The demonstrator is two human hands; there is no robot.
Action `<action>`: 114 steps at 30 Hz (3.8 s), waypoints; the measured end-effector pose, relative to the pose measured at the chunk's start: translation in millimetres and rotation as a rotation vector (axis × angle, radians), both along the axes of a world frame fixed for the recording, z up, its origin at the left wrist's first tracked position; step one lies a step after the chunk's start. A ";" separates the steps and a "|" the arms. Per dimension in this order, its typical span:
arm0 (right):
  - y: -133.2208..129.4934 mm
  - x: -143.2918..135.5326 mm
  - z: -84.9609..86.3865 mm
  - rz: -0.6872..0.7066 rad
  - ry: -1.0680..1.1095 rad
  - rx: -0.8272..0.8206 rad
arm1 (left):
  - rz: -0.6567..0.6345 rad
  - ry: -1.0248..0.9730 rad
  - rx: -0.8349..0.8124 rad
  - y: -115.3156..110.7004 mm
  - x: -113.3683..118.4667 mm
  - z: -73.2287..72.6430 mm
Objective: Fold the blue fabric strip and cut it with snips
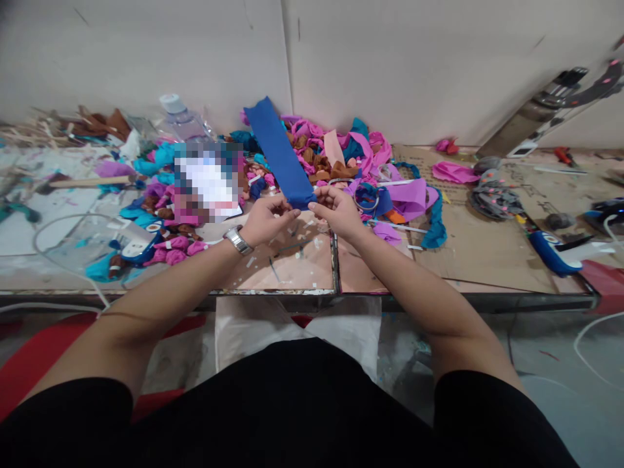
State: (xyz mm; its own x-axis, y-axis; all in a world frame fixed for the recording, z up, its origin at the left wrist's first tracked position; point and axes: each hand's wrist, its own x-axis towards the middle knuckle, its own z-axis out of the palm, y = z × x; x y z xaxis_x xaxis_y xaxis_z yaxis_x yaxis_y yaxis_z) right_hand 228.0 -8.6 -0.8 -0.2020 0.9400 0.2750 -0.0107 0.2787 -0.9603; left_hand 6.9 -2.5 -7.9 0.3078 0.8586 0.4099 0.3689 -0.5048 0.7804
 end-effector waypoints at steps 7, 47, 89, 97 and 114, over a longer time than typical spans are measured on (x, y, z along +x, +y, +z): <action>2.2 1.0 -4.1 -0.057 -0.110 0.094 | 0.018 -0.137 -0.044 2.7 1.9 -6.5; -2.6 10.4 -0.5 0.009 -0.620 0.591 | -0.273 0.037 -0.129 -8.0 5.9 -6.2; -3.5 4.1 -1.4 -0.096 -0.460 0.260 | -0.075 -0.048 -0.129 3.2 1.2 -6.8; -7.4 -1.0 -1.3 -0.011 -0.316 0.064 | -0.210 -0.064 -0.244 4.6 1.0 -14.8; -6.3 1.2 -0.4 -0.022 -0.182 -0.080 | -0.172 -0.141 -0.078 -5.8 3.5 -4.0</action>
